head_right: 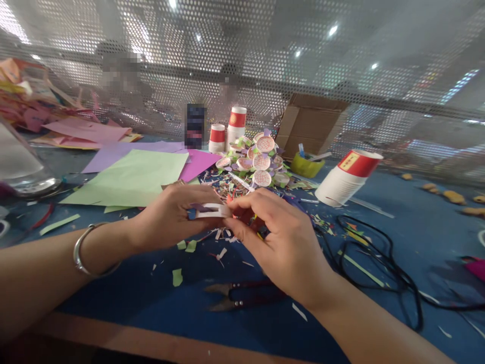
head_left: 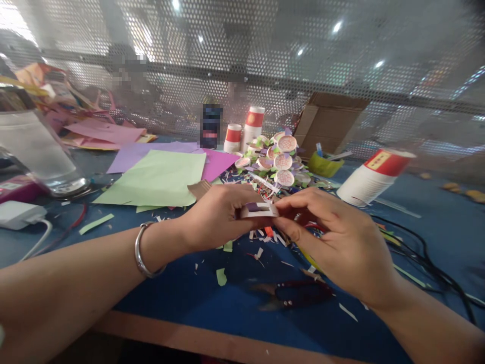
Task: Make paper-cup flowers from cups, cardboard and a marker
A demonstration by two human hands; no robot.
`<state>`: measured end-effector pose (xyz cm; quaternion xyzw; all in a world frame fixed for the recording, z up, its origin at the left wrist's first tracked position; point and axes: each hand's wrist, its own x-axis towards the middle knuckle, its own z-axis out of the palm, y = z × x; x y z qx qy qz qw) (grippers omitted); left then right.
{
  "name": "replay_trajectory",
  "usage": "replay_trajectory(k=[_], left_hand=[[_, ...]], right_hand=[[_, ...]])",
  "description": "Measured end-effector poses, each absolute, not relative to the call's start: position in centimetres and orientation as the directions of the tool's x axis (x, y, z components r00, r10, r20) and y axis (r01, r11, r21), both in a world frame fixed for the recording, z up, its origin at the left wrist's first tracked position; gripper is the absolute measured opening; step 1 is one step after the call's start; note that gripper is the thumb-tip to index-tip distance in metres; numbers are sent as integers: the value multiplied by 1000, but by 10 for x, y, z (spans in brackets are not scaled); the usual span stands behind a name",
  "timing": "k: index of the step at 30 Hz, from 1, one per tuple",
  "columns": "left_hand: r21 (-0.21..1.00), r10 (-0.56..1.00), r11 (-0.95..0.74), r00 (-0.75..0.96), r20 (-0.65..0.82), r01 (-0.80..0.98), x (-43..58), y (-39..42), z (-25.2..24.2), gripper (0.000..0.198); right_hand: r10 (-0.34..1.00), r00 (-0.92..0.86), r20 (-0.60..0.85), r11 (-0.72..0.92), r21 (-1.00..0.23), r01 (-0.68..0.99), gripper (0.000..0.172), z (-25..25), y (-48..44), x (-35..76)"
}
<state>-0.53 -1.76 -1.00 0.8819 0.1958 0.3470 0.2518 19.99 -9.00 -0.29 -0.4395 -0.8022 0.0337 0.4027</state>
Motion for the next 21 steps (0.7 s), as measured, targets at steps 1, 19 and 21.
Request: replay_trajectory(k=[1,19,21], left_hand=[[611,542,-773,680,493,173,-4,-19,-10,16],[981,745,-150,638,194,-124,1,-30,-7,20],[984,763,-141,622,177,-107,3,-31,-8,21]], right_hand=[[734,-291,613,611,-409,678,8,-2,-90,200],[901,-186,392,431,-758,490,13,7,-88,203],[902,-192,387,430,-759,489,13,8,-87,203]])
